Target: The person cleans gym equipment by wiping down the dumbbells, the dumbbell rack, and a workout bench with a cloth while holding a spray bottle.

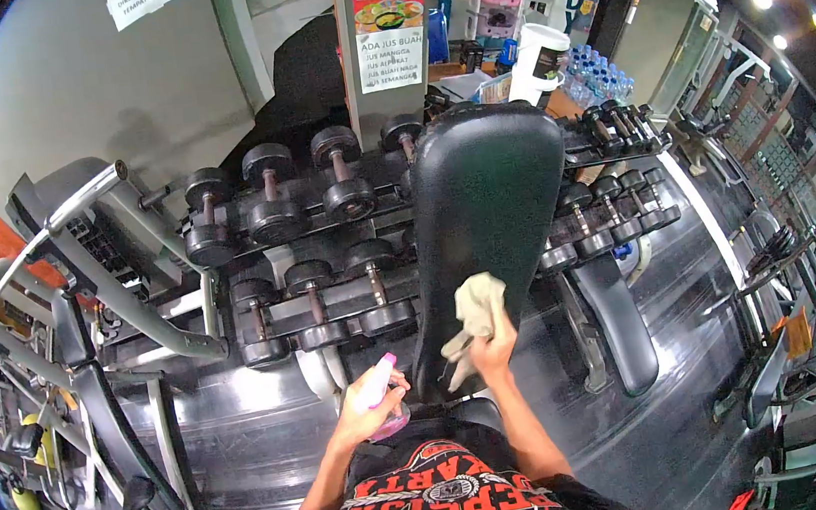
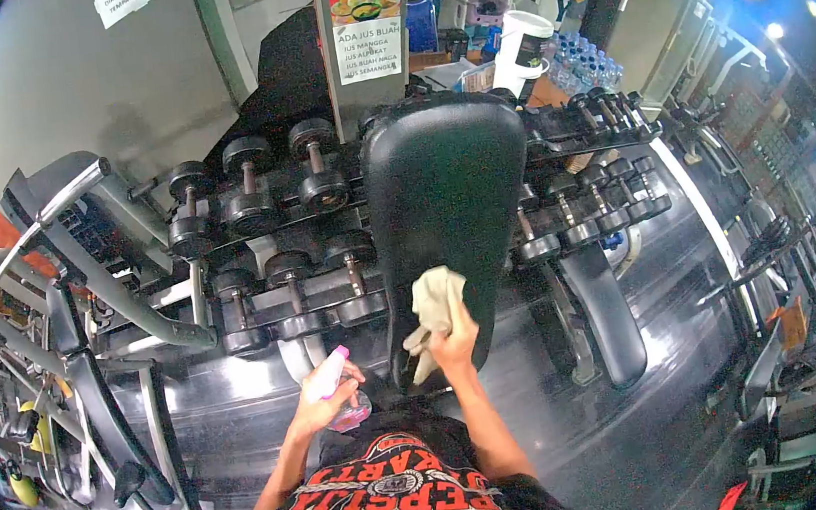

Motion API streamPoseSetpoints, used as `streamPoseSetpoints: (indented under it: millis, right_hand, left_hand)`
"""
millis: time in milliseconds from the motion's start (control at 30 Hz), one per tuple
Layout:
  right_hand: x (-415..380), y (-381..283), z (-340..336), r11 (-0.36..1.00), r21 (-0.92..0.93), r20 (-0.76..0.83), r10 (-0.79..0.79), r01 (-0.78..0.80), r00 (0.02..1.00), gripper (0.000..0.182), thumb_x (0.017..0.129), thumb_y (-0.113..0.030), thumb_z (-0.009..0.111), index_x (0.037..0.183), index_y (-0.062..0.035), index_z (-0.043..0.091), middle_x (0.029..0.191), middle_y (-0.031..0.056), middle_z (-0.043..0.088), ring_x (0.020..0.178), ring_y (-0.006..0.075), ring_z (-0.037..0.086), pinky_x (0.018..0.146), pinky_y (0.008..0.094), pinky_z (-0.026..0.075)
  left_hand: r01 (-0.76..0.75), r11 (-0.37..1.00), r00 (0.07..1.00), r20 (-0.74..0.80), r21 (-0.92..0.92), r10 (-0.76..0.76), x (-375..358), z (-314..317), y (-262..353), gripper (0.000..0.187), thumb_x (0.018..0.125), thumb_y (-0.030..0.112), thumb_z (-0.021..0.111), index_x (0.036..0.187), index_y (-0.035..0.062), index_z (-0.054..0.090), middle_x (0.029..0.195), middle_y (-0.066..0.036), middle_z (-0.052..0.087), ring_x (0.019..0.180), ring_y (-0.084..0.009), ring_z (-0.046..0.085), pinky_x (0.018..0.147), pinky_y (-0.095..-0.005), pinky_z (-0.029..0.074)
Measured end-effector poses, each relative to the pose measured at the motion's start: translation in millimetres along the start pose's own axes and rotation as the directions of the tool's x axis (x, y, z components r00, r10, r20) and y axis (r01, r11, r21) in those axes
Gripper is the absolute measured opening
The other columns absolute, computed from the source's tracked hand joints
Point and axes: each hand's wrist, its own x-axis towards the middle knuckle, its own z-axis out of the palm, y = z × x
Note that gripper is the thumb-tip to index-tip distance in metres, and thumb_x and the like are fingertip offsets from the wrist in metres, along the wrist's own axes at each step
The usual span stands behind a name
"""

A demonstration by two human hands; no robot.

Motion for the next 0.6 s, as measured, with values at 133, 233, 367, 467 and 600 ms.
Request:
streamPoseSetpoints:
  millis: [133, 233, 367, 467, 600]
  right_hand:
    - [99.6, -54.3, -6.9, 0.976, -0.014, -0.298, -0.213, 0.218, 0.931, 0.058, 0.084, -0.015, 0.048, 0.137, 0.0089, 0.039, 0.141, 0.0277, 0.04, 0.132, 0.039, 0.038, 0.11, 0.0417, 0.029]
    - [151.0, -70.6, -7.1, 0.976, -0.178, -0.086, -0.141, 0.124, 0.986, 0.072, 0.076, 0.005, 0.049, 0.144, -0.0136, 0.037, 0.129, 0.021, 0.052, 0.111, 0.0401, 0.056, 0.089, 0.0403, 0.049]
    - [130.6, -58.6, 5.6, 0.954, -0.294, -0.032, 0.06, -0.066, 0.998, 0.07, 0.078, 0.001, 0.049, 0.145, -0.0127, 0.034, 0.132, 0.0224, 0.05, 0.114, 0.0397, 0.055, 0.091, 0.0401, 0.048]
    - [79.0, -31.4, 5.4, 0.943, -0.31, 0.034, 0.139, -0.122, 0.99, 0.07, 0.079, -0.002, 0.05, 0.146, -0.0131, 0.033, 0.129, 0.0213, 0.052, 0.109, 0.039, 0.057, 0.088, 0.0412, 0.049]
    - [-4.0, 3.7, 0.7, 0.905, -0.4, 0.101, 0.199, -0.143, 0.975, 0.065, 0.08, -0.01, 0.053, 0.143, -0.014, 0.038, 0.108, 0.0181, 0.058, 0.085, 0.0385, 0.062, 0.069, 0.0445, 0.051]
  left_hand:
    - [0.001, 1.0, 1.0, 0.011, 0.001, -0.001, -1.2, 0.8, 0.0, 0.013, 0.087, 0.004, 0.064, 0.099, 0.0012, 0.06, 0.089, -0.005, 0.063, 0.062, -0.0097, 0.06, 0.06, -0.0251, 0.05]
    - [-0.025, 1.0, 0.999, 0.027, 0.01, 0.025, -0.7, 3.0, 0.3, 0.013, 0.087, 0.003, 0.063, 0.099, 0.0013, 0.06, 0.088, -0.005, 0.063, 0.062, -0.0098, 0.06, 0.06, -0.0252, 0.05]
    - [-0.005, 1.0, 1.0, 0.025, -0.009, 0.005, -0.9, 3.7, 2.4, 0.014, 0.087, 0.001, 0.062, 0.1, 0.0005, 0.059, 0.09, -0.006, 0.063, 0.062, -0.01, 0.059, 0.059, -0.0252, 0.05]
    - [-0.013, 0.999, 1.0, 0.011, -0.05, 0.014, 0.7, 1.8, 0.9, 0.014, 0.087, 0.0, 0.062, 0.101, 0.0004, 0.059, 0.09, -0.006, 0.063, 0.062, -0.01, 0.059, 0.059, -0.0257, 0.05]
    - [-0.003, 1.0, 0.999, 0.032, -0.027, 0.004, 4.3, 1.1, 1.3, 0.015, 0.087, 0.001, 0.062, 0.101, 0.0005, 0.058, 0.089, -0.006, 0.063, 0.062, -0.0095, 0.059, 0.058, -0.0257, 0.05]
